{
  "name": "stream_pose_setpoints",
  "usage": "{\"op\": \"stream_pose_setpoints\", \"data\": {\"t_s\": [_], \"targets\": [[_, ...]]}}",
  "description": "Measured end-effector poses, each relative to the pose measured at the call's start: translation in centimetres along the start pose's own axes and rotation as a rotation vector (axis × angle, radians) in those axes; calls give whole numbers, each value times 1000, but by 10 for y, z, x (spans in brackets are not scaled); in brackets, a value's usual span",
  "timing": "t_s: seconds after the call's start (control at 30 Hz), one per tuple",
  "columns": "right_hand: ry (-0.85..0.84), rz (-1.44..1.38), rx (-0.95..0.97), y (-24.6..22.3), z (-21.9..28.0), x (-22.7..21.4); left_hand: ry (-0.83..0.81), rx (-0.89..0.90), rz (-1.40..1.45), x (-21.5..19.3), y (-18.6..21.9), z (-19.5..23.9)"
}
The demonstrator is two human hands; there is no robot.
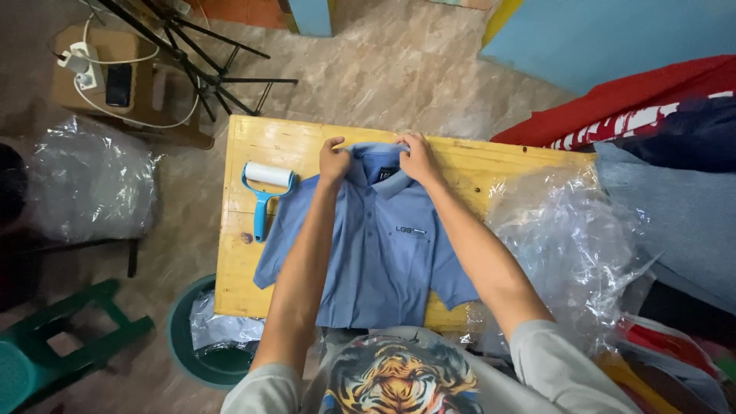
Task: The person lays a blue polo shirt on a wooden table, smooths it out, and uses a lint roller to clean the front and back surfaces. The shirt is flipped over to treat both sides, and the lint roller is used repeatedly across the fabric.
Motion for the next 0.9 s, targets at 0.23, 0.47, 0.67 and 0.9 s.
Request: {"op": "stream_pose_setpoints", "data": {"t_s": [0.23, 0.47, 0.67, 0.9], "targets": [[-67, 97, -116, -67, 2, 5, 98, -111, -482, -10, 8, 47], [-207, 334, -291, -92, -23, 56, 94, -218, -57, 9, -53, 26], [-207, 308, -258, -94, -26, 60, 38, -322, 61, -9, 22, 96], [-299, 199, -195, -88, -28, 57, 151, -322, -23, -6, 15, 75]]}}
Point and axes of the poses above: each hand's wrist, its own z-axis away from the middle knuckle, its own x-axis out of the palm, y = z × x, the point moved 8 cm from there along -z, towards the middle knuckle, and after that the axes turned 2 degrees about -y, right-handed, at the moved point
